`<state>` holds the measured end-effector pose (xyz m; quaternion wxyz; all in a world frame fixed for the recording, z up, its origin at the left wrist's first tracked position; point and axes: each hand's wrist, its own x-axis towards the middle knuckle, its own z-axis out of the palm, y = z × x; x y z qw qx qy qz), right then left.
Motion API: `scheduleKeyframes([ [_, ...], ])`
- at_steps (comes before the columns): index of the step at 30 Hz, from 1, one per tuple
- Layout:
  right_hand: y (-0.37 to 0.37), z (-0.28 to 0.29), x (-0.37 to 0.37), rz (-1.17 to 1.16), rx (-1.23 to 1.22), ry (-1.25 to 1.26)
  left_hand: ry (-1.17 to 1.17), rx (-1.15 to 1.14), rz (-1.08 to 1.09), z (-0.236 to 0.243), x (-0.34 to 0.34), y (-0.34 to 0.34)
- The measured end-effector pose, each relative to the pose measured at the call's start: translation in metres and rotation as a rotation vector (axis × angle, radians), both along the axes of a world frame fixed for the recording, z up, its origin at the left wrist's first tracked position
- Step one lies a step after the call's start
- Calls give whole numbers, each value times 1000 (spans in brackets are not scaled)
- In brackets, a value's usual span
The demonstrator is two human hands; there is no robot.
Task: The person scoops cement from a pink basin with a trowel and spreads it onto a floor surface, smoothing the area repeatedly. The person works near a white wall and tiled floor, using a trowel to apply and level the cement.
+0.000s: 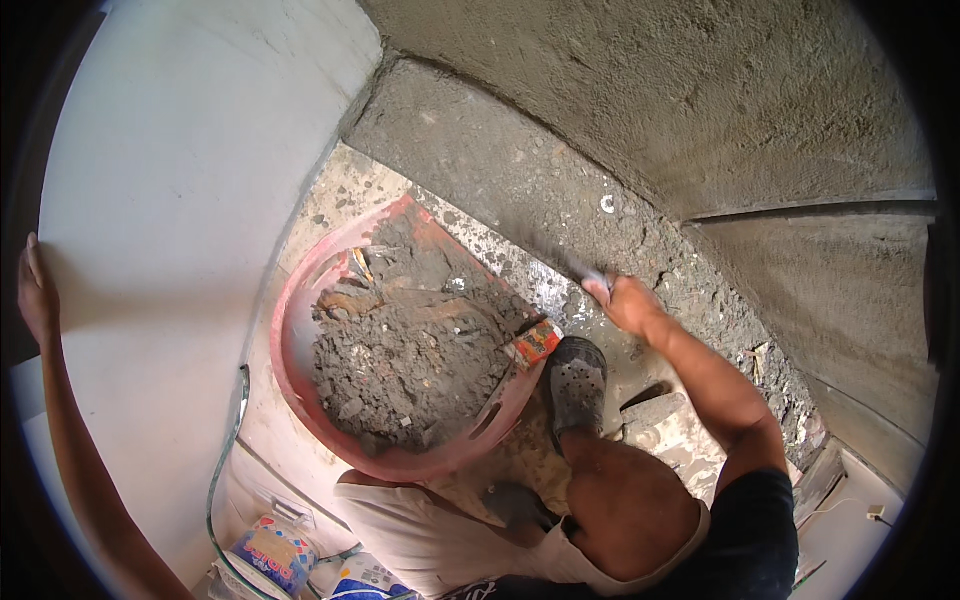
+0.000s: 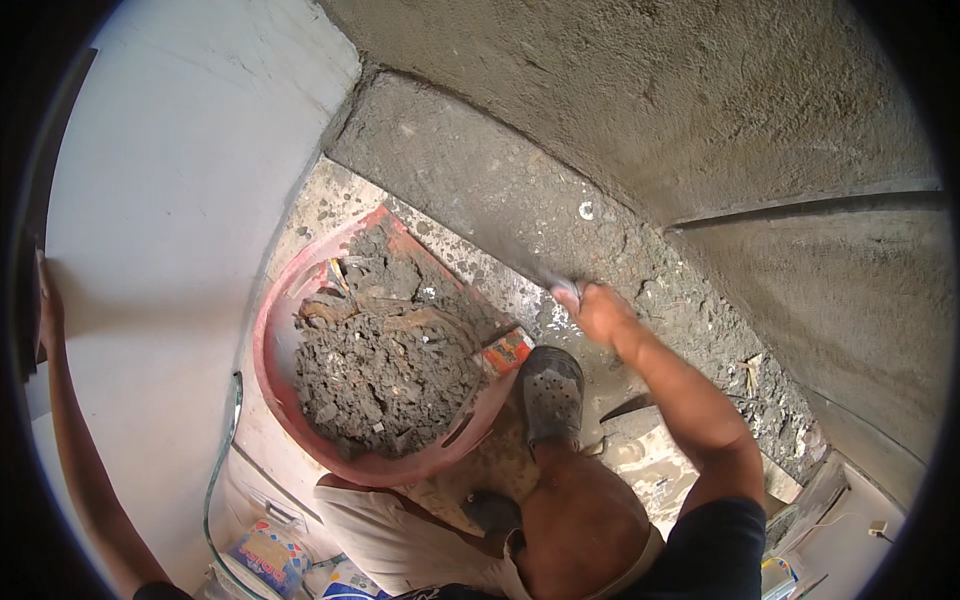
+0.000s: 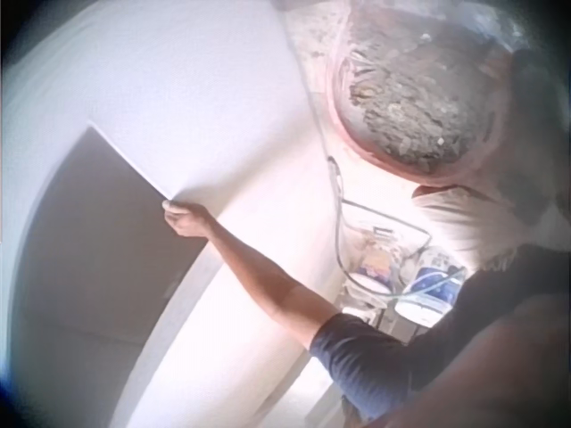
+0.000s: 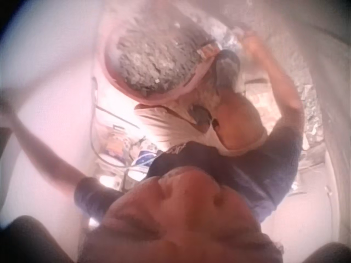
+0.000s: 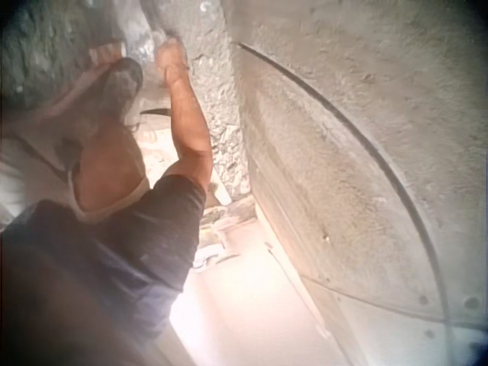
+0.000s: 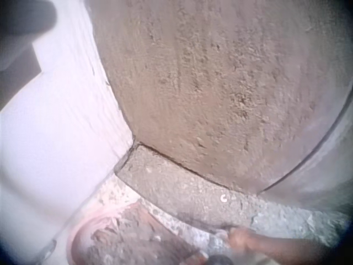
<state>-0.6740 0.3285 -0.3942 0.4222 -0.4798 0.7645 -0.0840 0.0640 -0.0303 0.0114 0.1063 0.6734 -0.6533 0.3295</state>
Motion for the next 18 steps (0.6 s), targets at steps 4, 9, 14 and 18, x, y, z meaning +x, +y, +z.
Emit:
scheduleKeyframes([
  [4, -36, 15, -19, -15, 110, 128, -13, -10, -19, -3, -5, -1],
  [9, -64, 54, 14, -283, -479, -36, -7, -19, -23, 0, -9, 4],
  [14, -57, -8, 15, 60, 80, -32, 19, -7, -13, -6, -8, 7],
  [18, -79, 37, 17, 17, 54, 55, -49, -70, -34, -16, -12, 6],
])
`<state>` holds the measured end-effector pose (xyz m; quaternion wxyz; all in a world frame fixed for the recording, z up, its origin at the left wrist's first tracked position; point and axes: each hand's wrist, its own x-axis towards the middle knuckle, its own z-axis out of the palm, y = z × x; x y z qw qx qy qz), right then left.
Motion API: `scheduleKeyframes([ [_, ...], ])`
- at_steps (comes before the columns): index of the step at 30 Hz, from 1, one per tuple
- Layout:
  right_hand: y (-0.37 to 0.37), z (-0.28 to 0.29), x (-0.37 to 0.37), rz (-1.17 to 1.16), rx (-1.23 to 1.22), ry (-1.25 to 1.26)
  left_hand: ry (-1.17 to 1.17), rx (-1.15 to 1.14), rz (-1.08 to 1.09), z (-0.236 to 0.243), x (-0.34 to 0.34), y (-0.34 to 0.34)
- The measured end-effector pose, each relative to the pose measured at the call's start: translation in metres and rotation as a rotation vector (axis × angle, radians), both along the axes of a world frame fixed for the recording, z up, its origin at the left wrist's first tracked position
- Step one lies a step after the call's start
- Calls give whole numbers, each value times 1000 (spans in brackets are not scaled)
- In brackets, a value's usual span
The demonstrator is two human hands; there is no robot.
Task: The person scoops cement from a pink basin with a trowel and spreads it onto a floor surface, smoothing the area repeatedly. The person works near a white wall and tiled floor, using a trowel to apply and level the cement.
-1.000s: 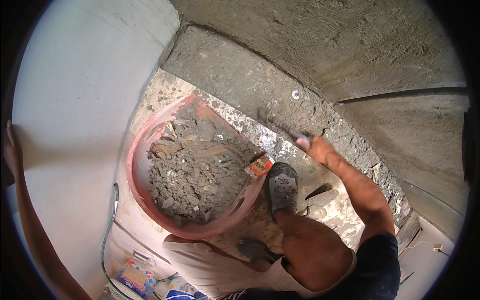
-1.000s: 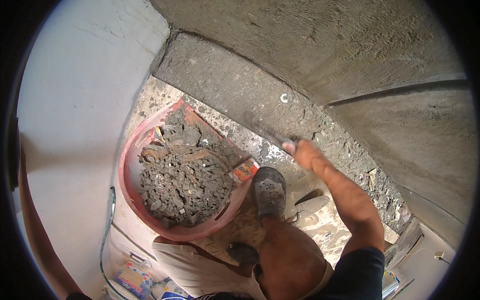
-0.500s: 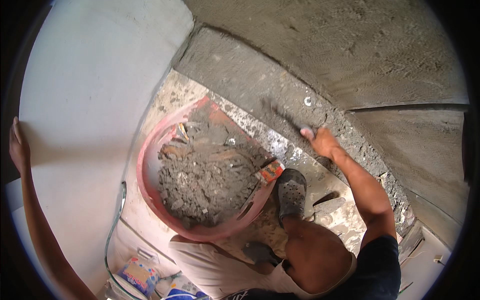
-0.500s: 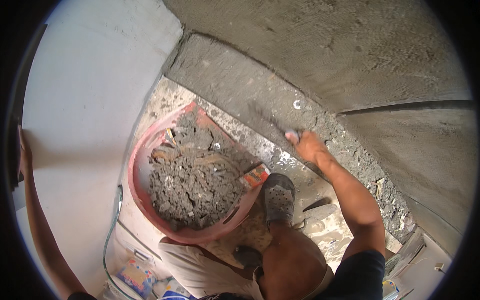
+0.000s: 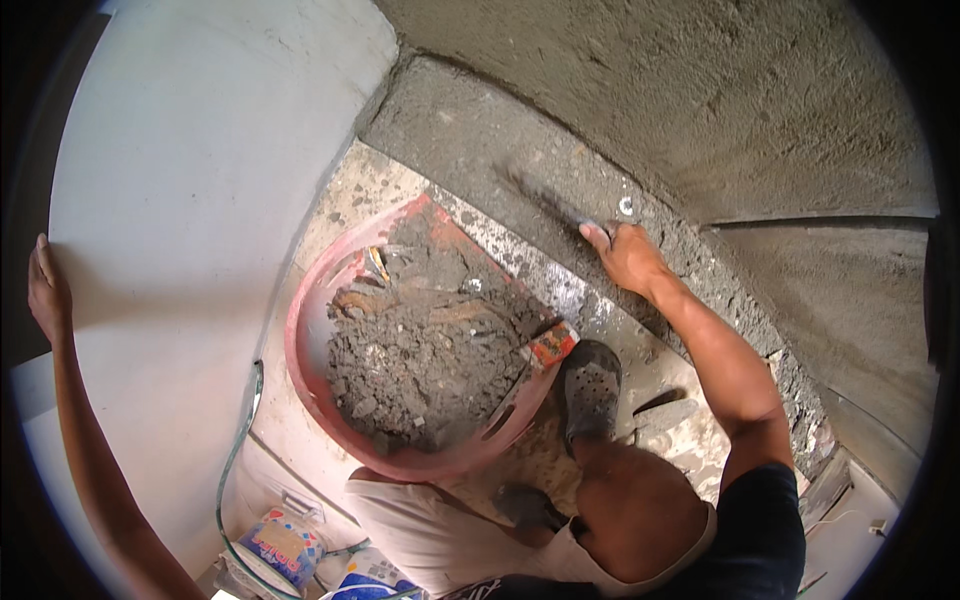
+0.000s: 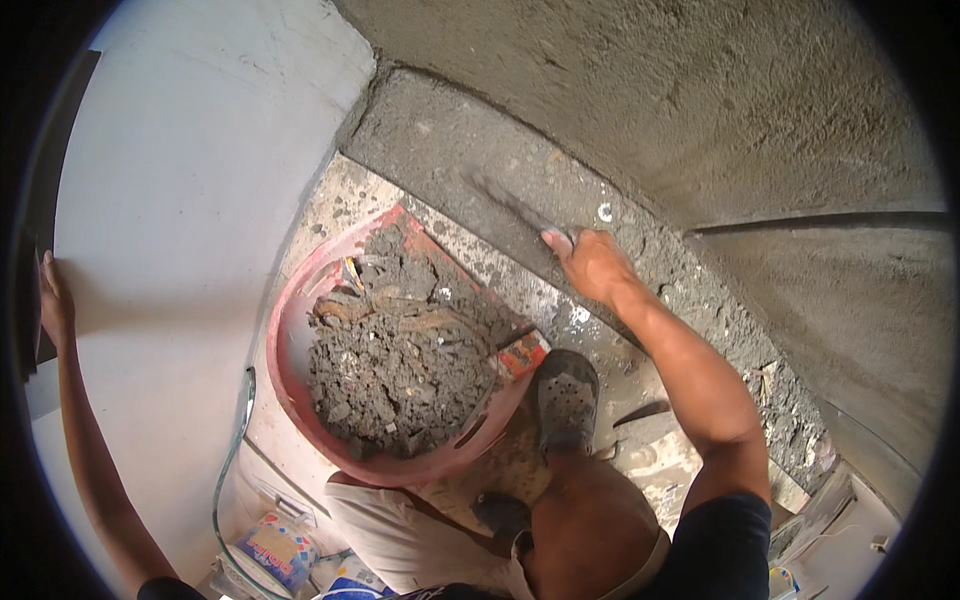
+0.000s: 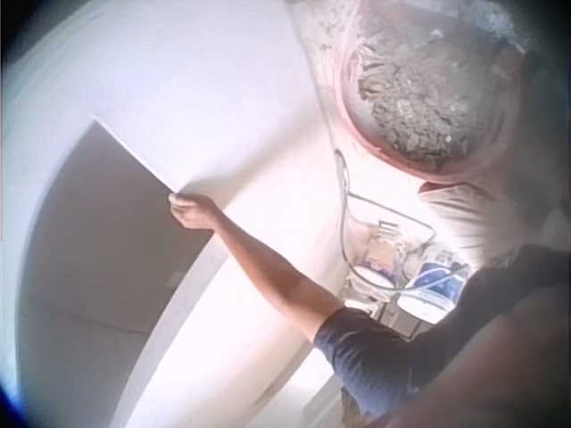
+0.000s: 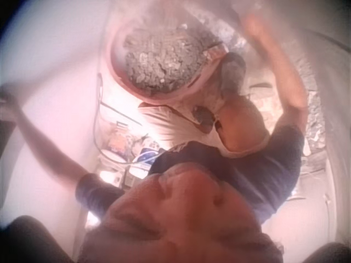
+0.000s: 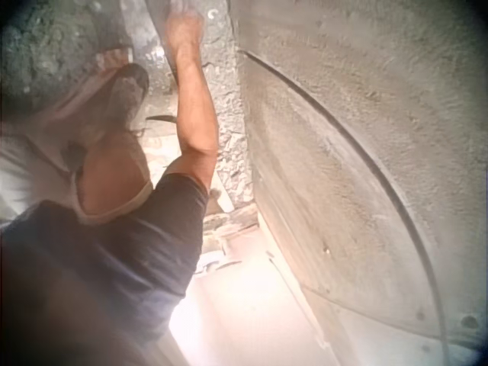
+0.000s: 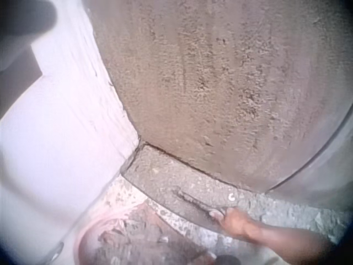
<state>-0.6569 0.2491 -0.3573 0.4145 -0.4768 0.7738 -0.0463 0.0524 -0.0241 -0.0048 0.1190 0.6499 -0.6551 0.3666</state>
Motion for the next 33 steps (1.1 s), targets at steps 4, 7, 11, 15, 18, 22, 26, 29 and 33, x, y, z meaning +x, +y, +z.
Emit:
scheduleKeyframes([
  [4, -23, 45, 23, -206, -502, -112, 9, 50, -54, 12, 6, 2],
  [7, 8, -34, 29, -166, -830, -89, 96, 74, -33, 8, -5, -3],
  [11, 5, -72, -8, 432, -33, 267, 139, 94, 39, 9, -17, 0],
  [15, -22, -35, -2, 72, -213, 288, 100, 78, 21, 7, -18, 7],
  [18, -32, 32, 11, -325, -251, -184, 75, 56, -9, 9, -12, 9],
  [22, -3, -4, 30, -496, -780, -404, 52, 9, -84, 8, -24, 8],
  [26, 18, -77, -1, 9, -151, -28, 132, 79, 54, 0, -30, 8],
  [29, -14, -20, 8, 47, 58, -34, 106, 49, 65, 2, -37, 17],
  [33, -34, 46, 28, -207, -464, -202, 127, 2, 41, 6, -48, 21],
])
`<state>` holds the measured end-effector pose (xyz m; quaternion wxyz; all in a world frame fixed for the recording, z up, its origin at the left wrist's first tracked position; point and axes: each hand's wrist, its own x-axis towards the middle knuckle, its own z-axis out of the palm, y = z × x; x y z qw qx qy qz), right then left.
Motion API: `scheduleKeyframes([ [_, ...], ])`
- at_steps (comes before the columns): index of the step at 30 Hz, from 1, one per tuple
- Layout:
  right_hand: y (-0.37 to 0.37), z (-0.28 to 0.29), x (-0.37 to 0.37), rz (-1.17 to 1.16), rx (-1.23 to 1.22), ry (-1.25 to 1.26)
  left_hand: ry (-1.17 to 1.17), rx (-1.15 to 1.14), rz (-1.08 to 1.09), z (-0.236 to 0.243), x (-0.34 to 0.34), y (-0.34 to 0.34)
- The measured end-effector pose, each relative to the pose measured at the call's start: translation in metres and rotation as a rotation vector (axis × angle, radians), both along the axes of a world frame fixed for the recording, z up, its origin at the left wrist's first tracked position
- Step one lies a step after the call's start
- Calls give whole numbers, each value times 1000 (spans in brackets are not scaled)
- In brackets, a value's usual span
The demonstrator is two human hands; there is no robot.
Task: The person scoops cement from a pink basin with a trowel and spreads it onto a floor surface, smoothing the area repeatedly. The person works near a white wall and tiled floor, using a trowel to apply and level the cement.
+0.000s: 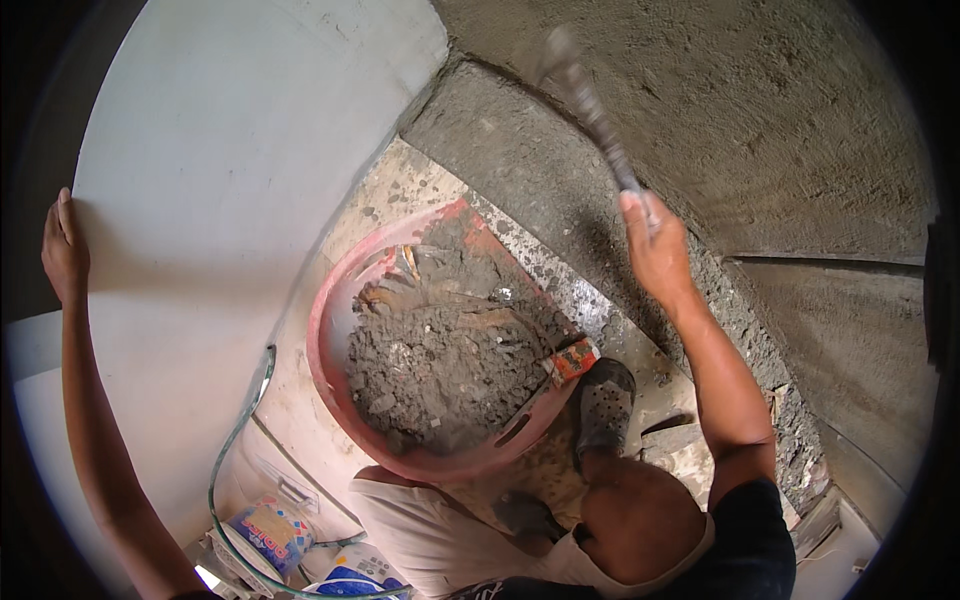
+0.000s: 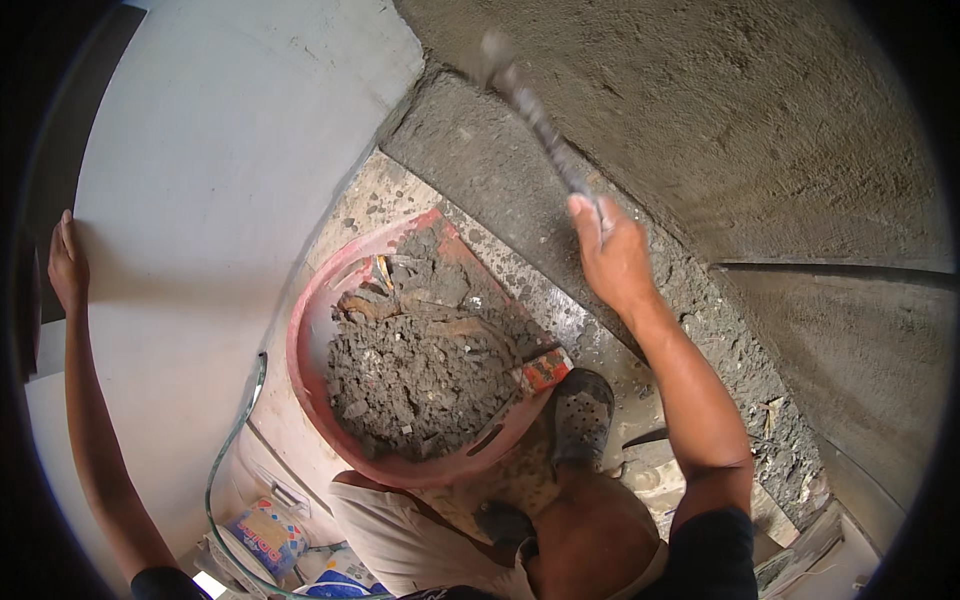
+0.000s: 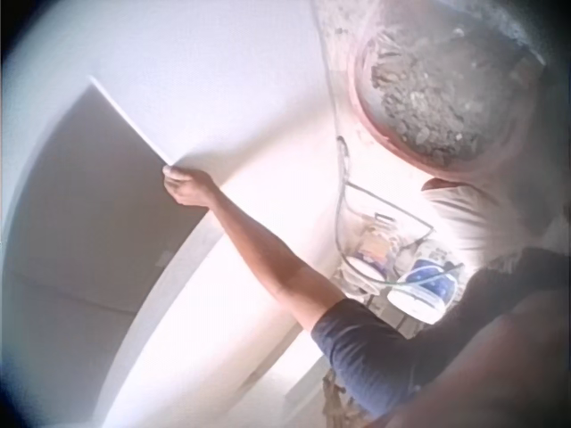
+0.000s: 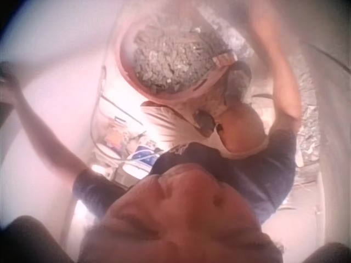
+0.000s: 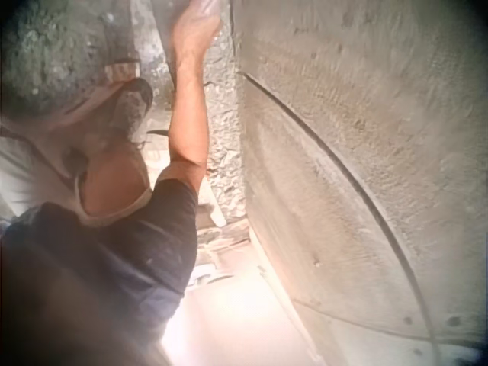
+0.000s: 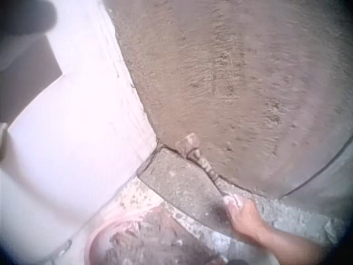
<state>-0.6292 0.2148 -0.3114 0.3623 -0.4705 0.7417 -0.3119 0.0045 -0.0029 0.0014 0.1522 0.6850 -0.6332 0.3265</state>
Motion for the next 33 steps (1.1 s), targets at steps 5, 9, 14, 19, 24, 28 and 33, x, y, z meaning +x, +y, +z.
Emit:
scheduleKeyframes([
  [5, 52, -109, -5, 31, -119, 133, 30, 8, -16, -6, -9, -5],
  [9, 24, -132, -37, 374, 451, 231, 41, 8, -29, -8, -10, 0],
  [14, -52, -46, 18, 78, 23, 76, 28, -8, -32, -7, -17, 6],
  [19, -61, -115, 52, 59, -118, 37, -7, 1, -60, -6, -11, 0],
  [24, -101, -99, 40, 421, 452, 241, -74, -46, -78, -4, 0, 4],
  [28, -124, -53, 72, 209, 113, 129, -67, 14, -80, 6, 5, 9],
  [33, -156, -95, 115, 61, -232, 111, 22, 20, -80, 4, -17, 11],
])
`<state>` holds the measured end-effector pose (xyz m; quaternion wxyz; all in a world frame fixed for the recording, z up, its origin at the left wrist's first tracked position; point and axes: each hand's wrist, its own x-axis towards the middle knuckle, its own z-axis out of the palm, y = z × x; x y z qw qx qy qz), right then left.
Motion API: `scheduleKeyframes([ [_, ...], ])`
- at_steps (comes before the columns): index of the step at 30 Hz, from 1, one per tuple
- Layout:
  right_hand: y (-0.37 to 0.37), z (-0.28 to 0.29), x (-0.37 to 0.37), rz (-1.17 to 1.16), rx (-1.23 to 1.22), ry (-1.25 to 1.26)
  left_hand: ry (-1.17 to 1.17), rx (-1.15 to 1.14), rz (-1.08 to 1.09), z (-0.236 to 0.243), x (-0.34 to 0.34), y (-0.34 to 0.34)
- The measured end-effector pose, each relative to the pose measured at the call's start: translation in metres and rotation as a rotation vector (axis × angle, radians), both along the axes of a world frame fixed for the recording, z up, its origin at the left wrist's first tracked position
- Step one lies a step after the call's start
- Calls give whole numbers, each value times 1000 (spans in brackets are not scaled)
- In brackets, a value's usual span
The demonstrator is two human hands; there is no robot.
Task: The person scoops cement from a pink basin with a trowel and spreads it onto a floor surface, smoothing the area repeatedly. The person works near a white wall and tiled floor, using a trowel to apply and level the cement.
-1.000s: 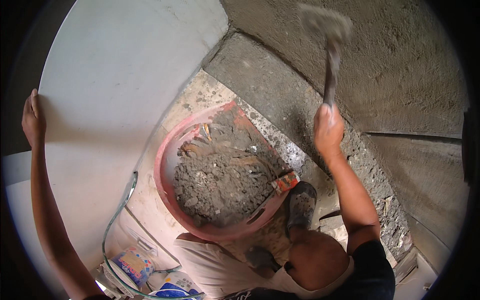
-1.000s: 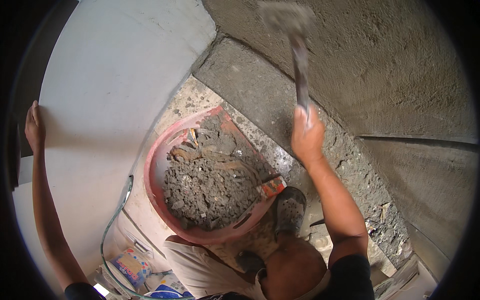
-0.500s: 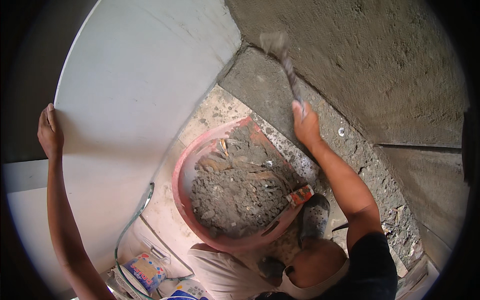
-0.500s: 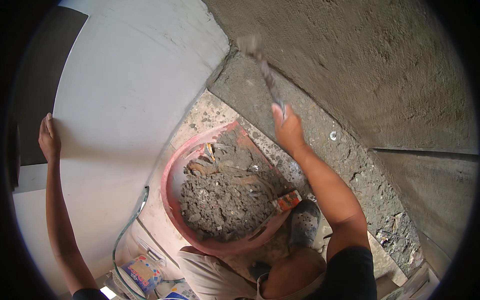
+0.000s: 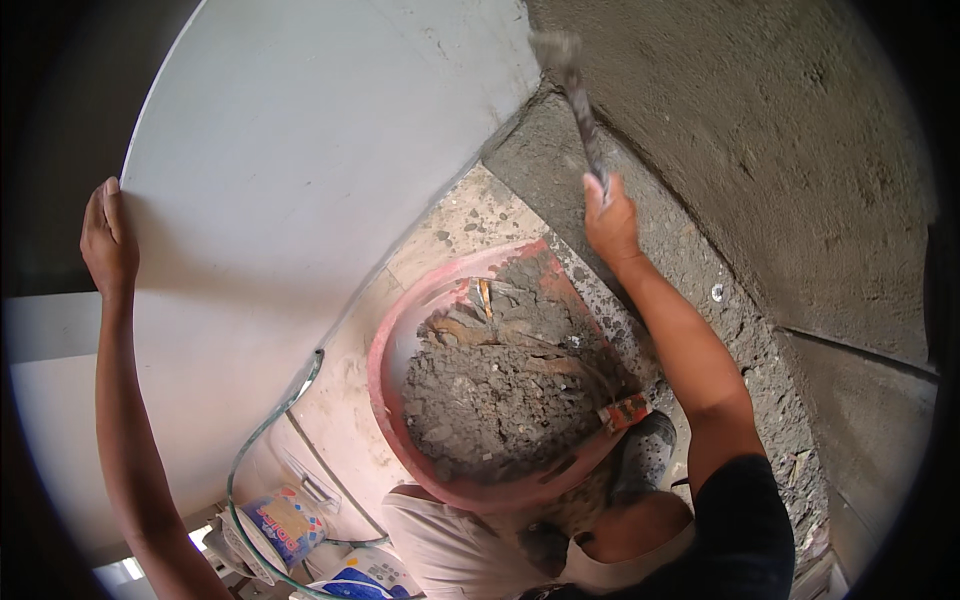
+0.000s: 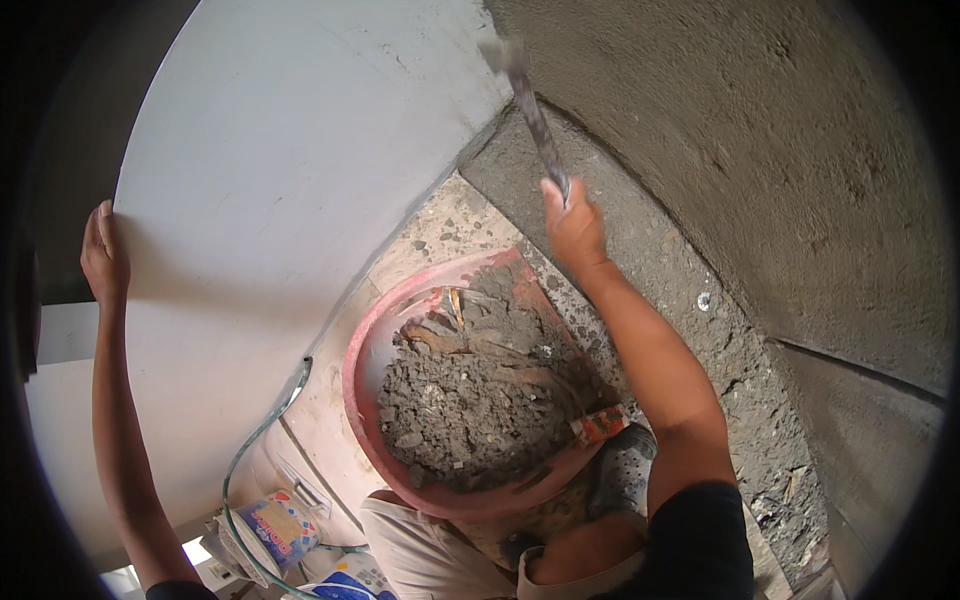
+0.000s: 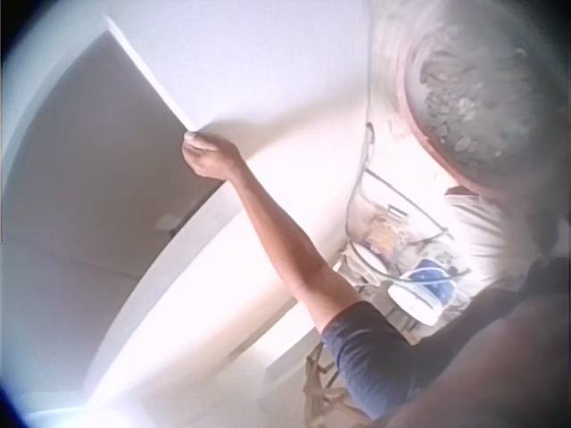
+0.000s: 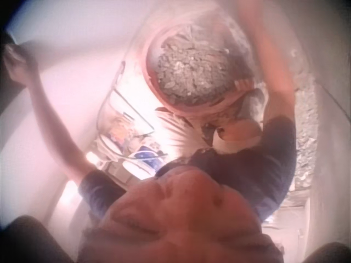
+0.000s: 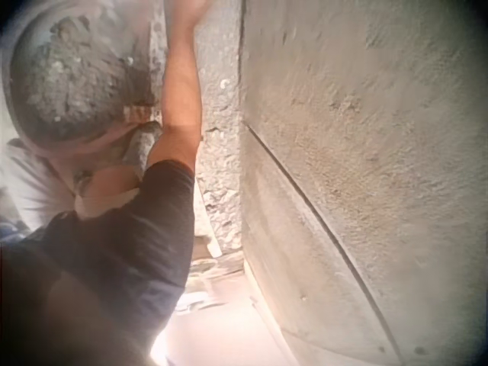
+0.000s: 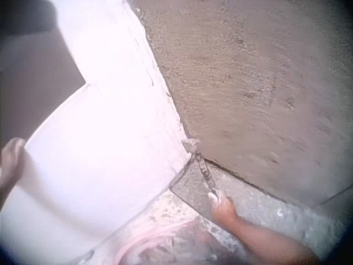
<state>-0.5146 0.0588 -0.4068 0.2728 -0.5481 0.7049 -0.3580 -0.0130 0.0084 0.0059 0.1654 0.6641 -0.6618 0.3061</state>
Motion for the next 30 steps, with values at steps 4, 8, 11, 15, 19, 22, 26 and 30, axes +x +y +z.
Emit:
scheduleKeyframes([
  [4, -31, -77, -36, 195, 285, 324, -28, -85, -57, -25, 1, -17],
  [8, -28, -36, -4, 109, 292, 123, -88, -36, -20, 3, 16, 3],
  [11, -8, 15, -7, 94, 73, -142, -85, -47, -14, 1, 15, 2],
  [15, 0, -58, 1, 58, -18, -255, -59, -106, -44, -11, 3, -10],
  [19, -53, -59, -18, 388, 633, 81, -34, -25, -27, -9, 8, -11],
  [22, -30, -11, -2, 228, 453, -145, -30, -17, 26, 1, 19, 3],
  [26, -1, -40, 11, 129, 154, -332, -36, -35, 16, 1, 6, -3],
  [30, -48, -67, -13, 254, 666, -45, -61, -27, -34, -10, 17, -11],
])
